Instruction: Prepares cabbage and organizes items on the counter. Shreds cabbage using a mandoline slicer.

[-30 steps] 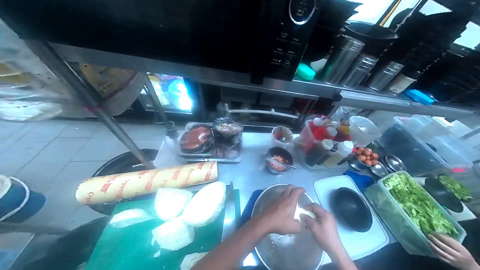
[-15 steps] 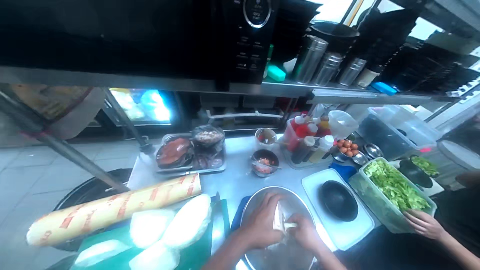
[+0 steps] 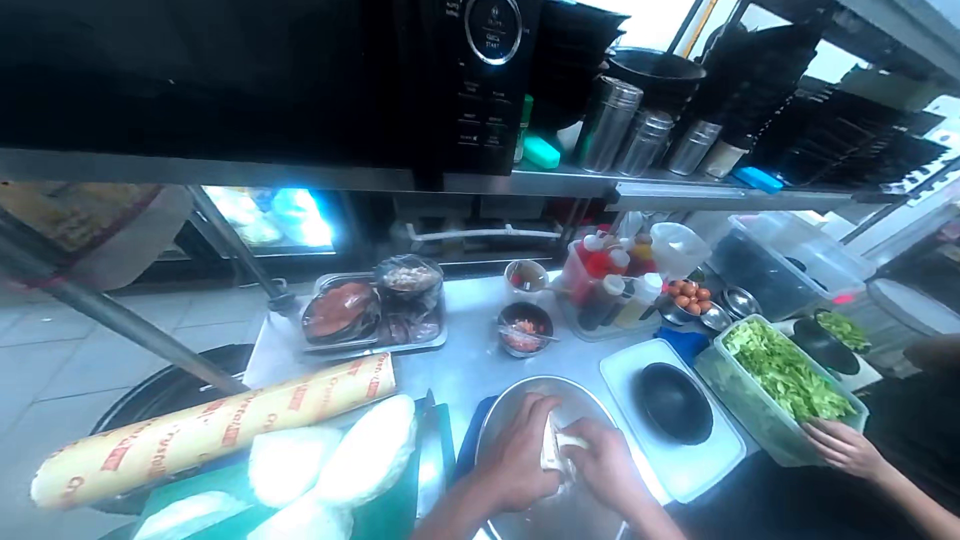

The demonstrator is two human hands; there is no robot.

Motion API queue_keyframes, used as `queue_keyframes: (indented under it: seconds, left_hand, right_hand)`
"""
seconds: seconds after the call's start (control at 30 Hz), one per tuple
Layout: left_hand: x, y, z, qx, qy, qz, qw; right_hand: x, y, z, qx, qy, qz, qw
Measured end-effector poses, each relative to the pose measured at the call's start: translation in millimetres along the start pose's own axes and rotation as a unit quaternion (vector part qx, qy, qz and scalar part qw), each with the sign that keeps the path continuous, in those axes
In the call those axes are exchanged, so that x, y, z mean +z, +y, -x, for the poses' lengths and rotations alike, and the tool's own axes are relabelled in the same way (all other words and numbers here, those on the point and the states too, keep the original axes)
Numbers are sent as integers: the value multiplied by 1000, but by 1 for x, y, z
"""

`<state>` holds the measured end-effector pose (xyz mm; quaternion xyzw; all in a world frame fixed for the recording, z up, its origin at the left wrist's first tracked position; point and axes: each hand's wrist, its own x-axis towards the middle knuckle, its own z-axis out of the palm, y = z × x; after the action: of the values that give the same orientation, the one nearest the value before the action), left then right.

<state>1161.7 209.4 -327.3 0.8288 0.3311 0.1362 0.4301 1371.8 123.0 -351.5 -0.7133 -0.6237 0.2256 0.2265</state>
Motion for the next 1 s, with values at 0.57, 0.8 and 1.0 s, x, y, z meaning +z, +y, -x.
queue_keyframes:
  seconds: [0.57,0.8,1.0]
  left_hand:
    - [3,-4,-1,1,11,8,1000]
    - [6,-1,0,-1,3,0,1000]
    - [9,0,0,4,10,-1,1000]
  right_hand:
    - [6,17,5,-27,7,6,1000]
    - [33,56,18,17,0,64,998]
    - [15,19,16,-64,94,23,993]
